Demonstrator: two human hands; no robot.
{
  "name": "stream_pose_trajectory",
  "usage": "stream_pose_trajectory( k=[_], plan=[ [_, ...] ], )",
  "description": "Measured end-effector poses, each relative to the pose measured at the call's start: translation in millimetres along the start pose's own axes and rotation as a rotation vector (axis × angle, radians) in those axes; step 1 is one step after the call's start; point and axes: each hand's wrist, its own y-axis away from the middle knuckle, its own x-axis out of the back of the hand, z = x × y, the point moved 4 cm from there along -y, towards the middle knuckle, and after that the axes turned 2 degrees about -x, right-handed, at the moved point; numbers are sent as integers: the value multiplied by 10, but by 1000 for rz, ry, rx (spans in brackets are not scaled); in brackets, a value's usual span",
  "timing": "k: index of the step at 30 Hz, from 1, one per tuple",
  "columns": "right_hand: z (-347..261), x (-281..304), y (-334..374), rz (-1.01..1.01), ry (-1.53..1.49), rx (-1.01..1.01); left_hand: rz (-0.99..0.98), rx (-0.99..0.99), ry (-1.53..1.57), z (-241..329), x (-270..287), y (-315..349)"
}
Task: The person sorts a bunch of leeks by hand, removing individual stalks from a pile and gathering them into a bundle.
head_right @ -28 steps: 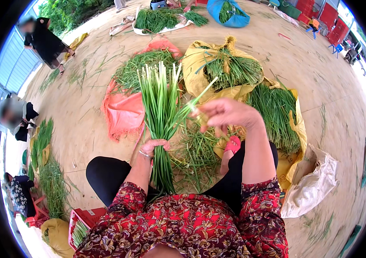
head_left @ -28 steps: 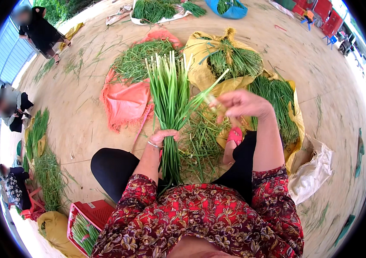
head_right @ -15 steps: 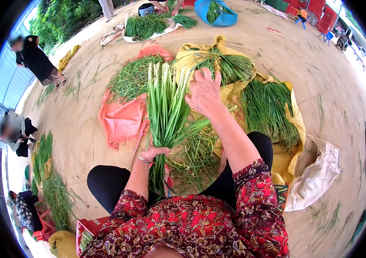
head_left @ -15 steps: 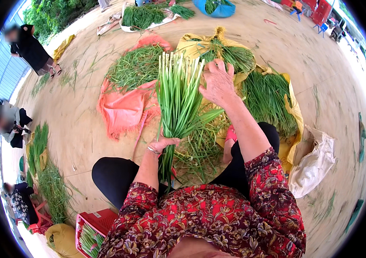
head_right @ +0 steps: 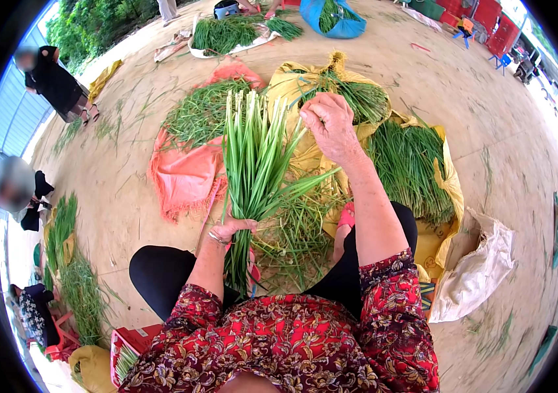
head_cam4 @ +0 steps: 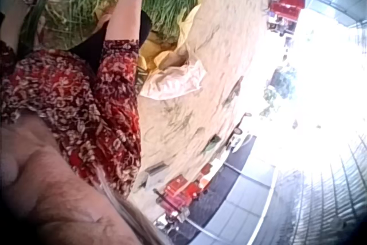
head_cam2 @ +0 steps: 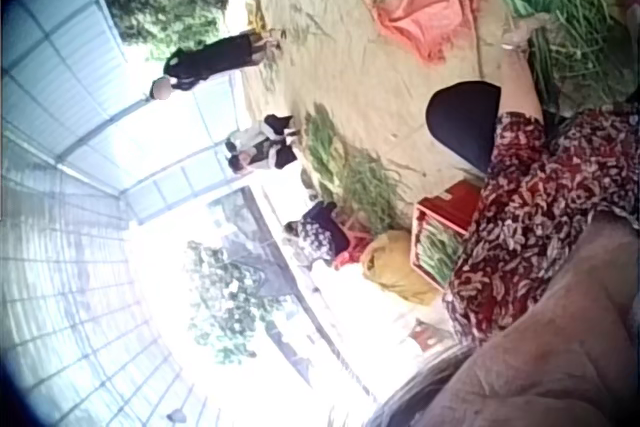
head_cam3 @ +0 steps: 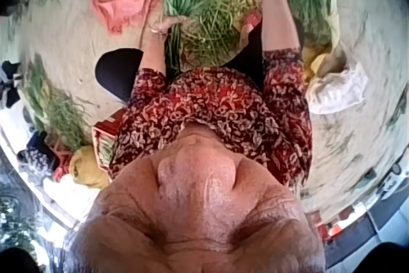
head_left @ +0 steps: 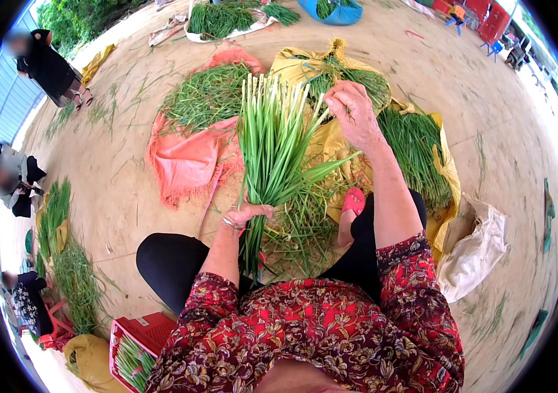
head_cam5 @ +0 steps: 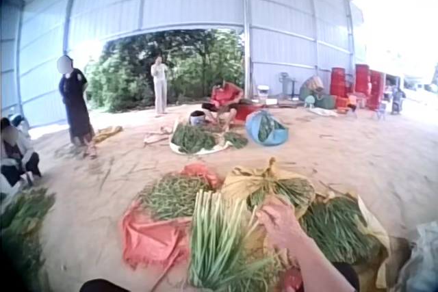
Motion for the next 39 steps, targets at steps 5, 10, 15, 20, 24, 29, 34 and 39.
stream_pose_trajectory(
  k=[5, 10, 15, 20, 24, 29, 34, 39],
  plan=[
    [-128, -193, 142, -273, 545, 61, 52, -51, 7, 185, -122, 42],
    [-153, -245, 181, -364, 616, 54, 102, -102, -11, 226, -118, 97],
    [-96, -262, 187, -345, 581, -8, 134, -120, -73, 277, -114, 97],
    [61, -318, 183, -301, 303, -217, 156, -117, 27, 278, -141, 106],
    [45, -159, 60, 178, 153, -163, 110, -95, 150, 197, -73, 77],
    [167, 351, -20, 526, -128, -217, 141, -158, 172, 206, -31, 98],
    [522, 701, 56, 579, 19, -326, 69, -171, 145, 293, -58, 139],
    [773, 567, 144, 111, 244, -422, -8, -201, 152, 266, 3, 114]
  ],
)
